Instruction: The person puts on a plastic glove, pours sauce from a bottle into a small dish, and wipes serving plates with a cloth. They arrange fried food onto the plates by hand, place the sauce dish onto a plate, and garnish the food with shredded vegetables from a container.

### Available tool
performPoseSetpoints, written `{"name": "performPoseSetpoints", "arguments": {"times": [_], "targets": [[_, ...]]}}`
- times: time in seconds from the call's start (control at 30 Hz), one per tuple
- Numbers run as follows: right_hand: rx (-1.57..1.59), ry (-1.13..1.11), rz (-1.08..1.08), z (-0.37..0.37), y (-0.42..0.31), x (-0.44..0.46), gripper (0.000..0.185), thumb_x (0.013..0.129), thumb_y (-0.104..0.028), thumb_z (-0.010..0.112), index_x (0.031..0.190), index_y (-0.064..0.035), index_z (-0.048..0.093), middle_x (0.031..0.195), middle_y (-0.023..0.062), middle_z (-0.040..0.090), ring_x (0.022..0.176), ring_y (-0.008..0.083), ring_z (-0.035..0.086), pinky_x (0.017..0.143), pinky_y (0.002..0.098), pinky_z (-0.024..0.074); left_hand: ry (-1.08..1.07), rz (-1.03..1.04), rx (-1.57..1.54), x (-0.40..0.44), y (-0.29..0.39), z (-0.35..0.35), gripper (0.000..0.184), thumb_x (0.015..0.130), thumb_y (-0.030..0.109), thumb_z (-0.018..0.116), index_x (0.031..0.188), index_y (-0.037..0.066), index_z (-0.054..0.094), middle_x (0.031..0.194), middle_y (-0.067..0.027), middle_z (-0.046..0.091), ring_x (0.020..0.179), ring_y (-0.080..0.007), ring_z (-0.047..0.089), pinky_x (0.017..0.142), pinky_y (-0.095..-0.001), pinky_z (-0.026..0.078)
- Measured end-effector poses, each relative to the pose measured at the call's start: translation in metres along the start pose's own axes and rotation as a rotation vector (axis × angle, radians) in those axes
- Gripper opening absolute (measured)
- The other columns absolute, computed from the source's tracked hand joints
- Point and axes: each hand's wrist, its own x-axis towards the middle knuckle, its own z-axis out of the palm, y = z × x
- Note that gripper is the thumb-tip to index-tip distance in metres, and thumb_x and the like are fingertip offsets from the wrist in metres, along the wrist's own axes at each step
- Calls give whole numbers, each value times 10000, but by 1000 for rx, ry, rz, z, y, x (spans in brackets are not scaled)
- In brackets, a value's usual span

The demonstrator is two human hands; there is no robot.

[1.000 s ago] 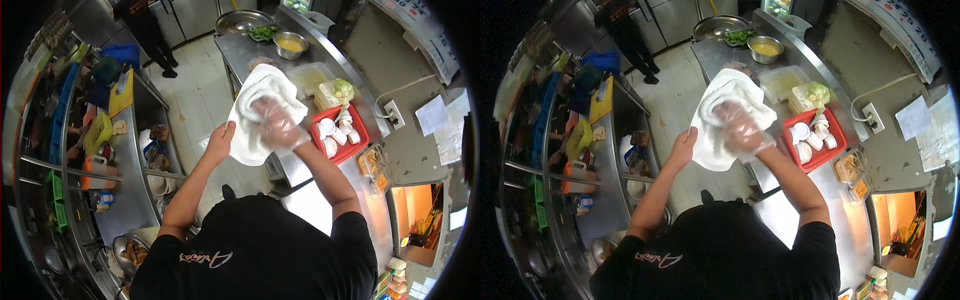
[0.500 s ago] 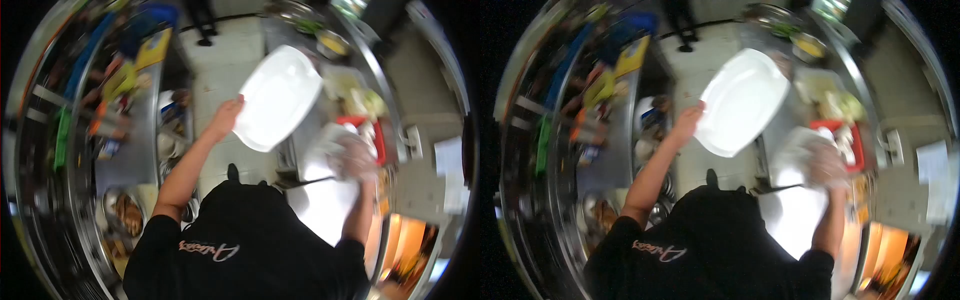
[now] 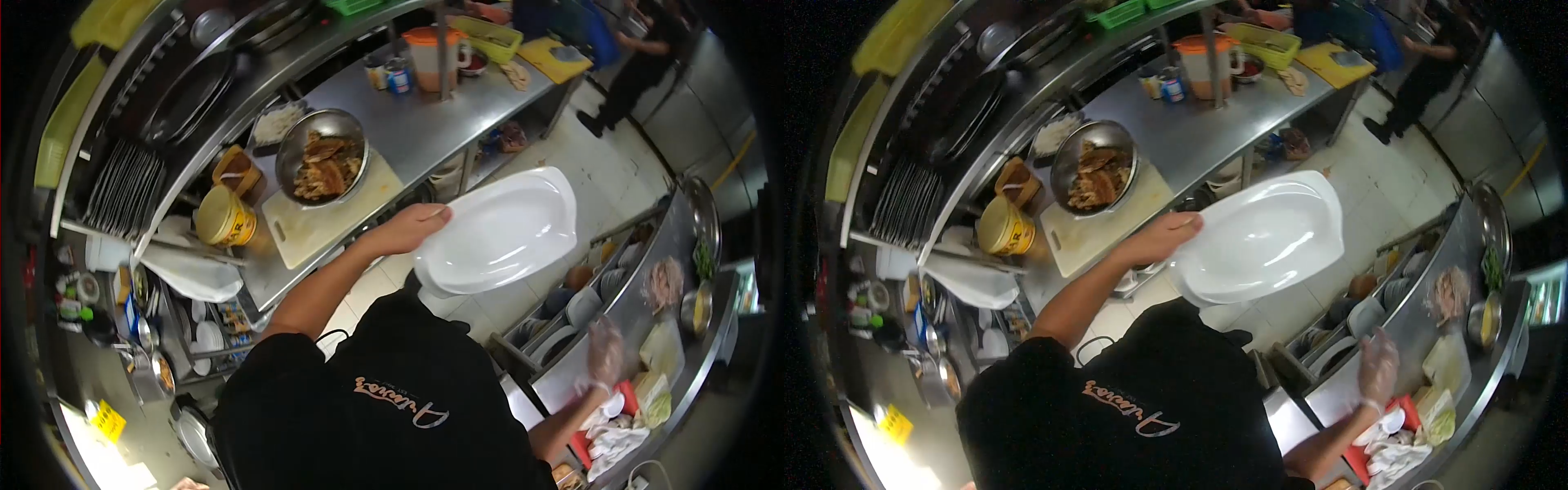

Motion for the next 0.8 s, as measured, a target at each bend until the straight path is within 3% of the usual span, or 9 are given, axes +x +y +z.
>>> {"name": "performPoseSetpoints", "arguments": {"times": [0.13, 0.23, 0.3, 0.37, 0.43, 0.5, 0.57, 0.77, 0.8], "targets": [[230, -215, -217, 43, -140, 46, 363, 948, -290, 600, 1223, -56, 639, 1205, 175, 648, 1172, 335, 583, 1000, 397, 451, 312, -101, -85, -86, -23, -51, 388, 1056, 346, 431, 1056, -9, 589, 900, 10, 586, 847, -96, 500, 821, -274, 448], [385, -339, -387, 70, -223, 65, 370, 961, -319, 584, 1196, -40, 643, 1155, 187, 660, 1075, 335, 636, 924, 387, 499, 546, -181, -194, -144, -65, -78, 419, 1062, 371, 408, 1062, -6, 592, 910, -3, 594, 850, -104, 510, 826, -276, 451], [383, -429, -494, 88, -275, 76, 394, 958, -325, 587, 1199, -16, 630, 1100, 171, 666, 943, 238, 678, 834, 349, 537, 727, -266, -240, -179, -66, -91, 458, 1063, 397, 390, 1056, -13, 594, 915, -12, 596, 855, -109, 516, 835, -273, 452], [466, -625, -464, 114, -327, 92, 433, 976, -360, 558, 1228, -12, 608, 1135, 161, 652, 942, 220, 666, 811, 351, 545, 844, -297, -198, -213, -98, -106, 507, 1061, 443, 369, 969, -11, 574, 857, -7, 549, 801, -111, 480, 774, -276, 440], [595, -624, -524, 179, -351, 114, 534, 983, -421, 538, 1300, 8, 541, 1196, 165, 627, 987, 236, 654, 807, 373, 551, 882, -463, 50, -257, -154, -125, 572, 1049, 494, 362, 1011, -26, 598, 935, -23, 577, 875, -121, 492, 812, -291, 424], [652, -762, -295, 189, -418, 118, 656, 968, -487, 545, 1358, 34, 462, 1227, 175, 604, 1009, 259, 642, 816, 386, 551, 995, -468, 58, -276, -178, -126, 560, 1047, 509, 357, 946, -4, 560, 897, -9, 524, 842, -117, 444, 761, -296, 386], [706, -737, -254, 206, -469, 121, 611, 974, -450, 517, 1309, 60, 503, 1105, 175, 638, 931, 243, 664, 794, 351, 561, 1218, -306, -186, -282, -184, -124, 528, 1056, 487, 353, 774, 54, 461, 742, 34, 388, 703, -100, 338, 619, -291, 323], [726, -775, -69, 248, -548, 135, 514, 940, -391, 590, 1177, 65, 565, 1040, 167, 653, 927, 239, 677, 731, 379, 604, 1273, -452, -329, -312, -199, -124, 511, 1051, 474, 390, 753, 62, 441, 736, 52, 343, 721, -80, 309, 635, -264, 297], [618, -745, -157, 263, -547, 146, 488, 939, -377, 589, 1157, 59, 575, 1015, 165, 658, 901, 245, 682, 715, 381, 601, 1260, -480, -333, -316, -201, -124, 513, 1048, 480, 395, 759, 59, 446, 740, 53, 341, 722, -81, 306, 640, -260, 298]]}}
